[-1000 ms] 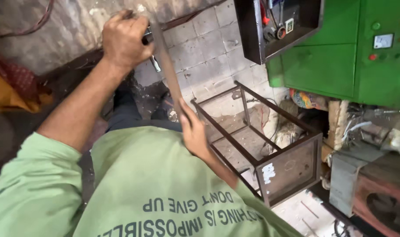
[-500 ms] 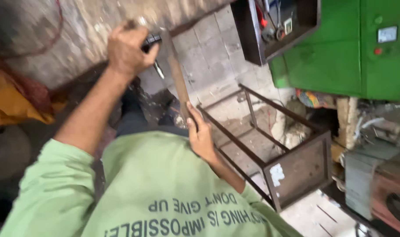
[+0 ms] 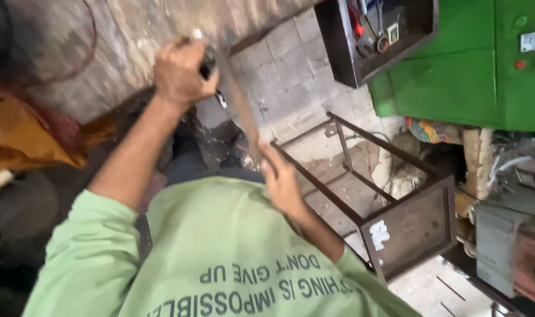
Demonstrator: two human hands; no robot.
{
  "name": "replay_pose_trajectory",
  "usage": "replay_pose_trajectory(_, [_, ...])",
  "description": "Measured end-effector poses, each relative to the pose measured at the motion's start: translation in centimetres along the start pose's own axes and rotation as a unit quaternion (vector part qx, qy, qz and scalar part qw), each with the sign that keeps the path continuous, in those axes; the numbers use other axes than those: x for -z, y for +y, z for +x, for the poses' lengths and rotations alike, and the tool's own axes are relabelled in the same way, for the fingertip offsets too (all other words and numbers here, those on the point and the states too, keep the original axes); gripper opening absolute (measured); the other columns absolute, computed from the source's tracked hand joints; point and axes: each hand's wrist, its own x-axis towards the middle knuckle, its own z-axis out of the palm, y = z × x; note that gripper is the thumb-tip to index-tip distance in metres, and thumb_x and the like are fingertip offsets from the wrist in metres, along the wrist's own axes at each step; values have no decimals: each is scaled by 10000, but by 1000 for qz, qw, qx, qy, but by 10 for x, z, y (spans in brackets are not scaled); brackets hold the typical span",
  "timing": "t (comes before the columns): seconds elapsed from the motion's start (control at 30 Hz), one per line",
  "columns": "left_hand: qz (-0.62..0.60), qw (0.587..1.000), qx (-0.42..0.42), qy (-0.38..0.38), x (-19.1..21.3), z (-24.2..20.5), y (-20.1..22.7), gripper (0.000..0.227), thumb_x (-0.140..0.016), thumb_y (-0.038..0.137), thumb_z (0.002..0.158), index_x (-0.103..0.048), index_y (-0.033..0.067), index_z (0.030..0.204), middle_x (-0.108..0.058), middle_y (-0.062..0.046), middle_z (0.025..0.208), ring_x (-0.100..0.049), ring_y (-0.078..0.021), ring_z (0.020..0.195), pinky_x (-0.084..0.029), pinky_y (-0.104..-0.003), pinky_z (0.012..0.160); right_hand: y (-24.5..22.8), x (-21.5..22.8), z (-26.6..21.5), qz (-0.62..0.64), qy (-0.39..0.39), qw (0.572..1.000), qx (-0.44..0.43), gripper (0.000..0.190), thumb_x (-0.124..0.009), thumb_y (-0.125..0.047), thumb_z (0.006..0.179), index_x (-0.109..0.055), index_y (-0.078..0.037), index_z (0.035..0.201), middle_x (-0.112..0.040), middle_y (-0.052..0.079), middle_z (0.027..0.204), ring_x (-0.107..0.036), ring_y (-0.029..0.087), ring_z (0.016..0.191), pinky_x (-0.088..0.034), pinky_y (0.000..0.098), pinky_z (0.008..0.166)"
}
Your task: The person uses a knife to scrape and sharpen the edges of a circular metal part with multiple holes, then uses a file to smooth the edges of a long metal strip. The person places the metal parts on the workbench and wipes the surface with a cloth.
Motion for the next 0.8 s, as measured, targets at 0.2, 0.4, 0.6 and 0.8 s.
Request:
replay_pose_trajectory(0.2, [-19,999,20,40,-8,-22,17,300,-918,205,843,-727,45,1011,-742,-157,895,-717,-357,870,-558,-454,959,24,-40,166,39,94,986,132,427,-485,-200,1113,-531,15,1479,-596,217,1509,-546,276,1447,-420,348,1209])
replay_pose_trajectory(0.4, [-18,999,43,-2,2,2,15,242,-903,205,860,-722,58,927,-732,-150,860,-723,-335,856,-545,-451,1021,65,-6,117,63,41,988,135,439,-497,-168,1101,-512,34,1491,-566,194,1534,-511,269,1462,-359,351,1234])
replay_pose_trajectory(0.6, [12,1000,3,-7,-7,15,-4,347,-888,217,788,-741,43,1050,-734,-166,881,-726,-324,844,-539,-452,1013,-35,-10,37,84,56,993,53,401,-479,-122,1067,-550,56,1419,-572,217,1494,-533,299,1426,-454,398,1160])
replay_pose_trajectory(0.8, [-95,990,99,39,0,0,13,268,-935,227,862,-741,74,966,-738,-137,851,-714,-340,844,-545,-438,990,44,-34,218,64,78,972,210,426,-483,-183,1113,-521,-10,1500,-577,187,1532,-512,278,1472,-377,352,1231])
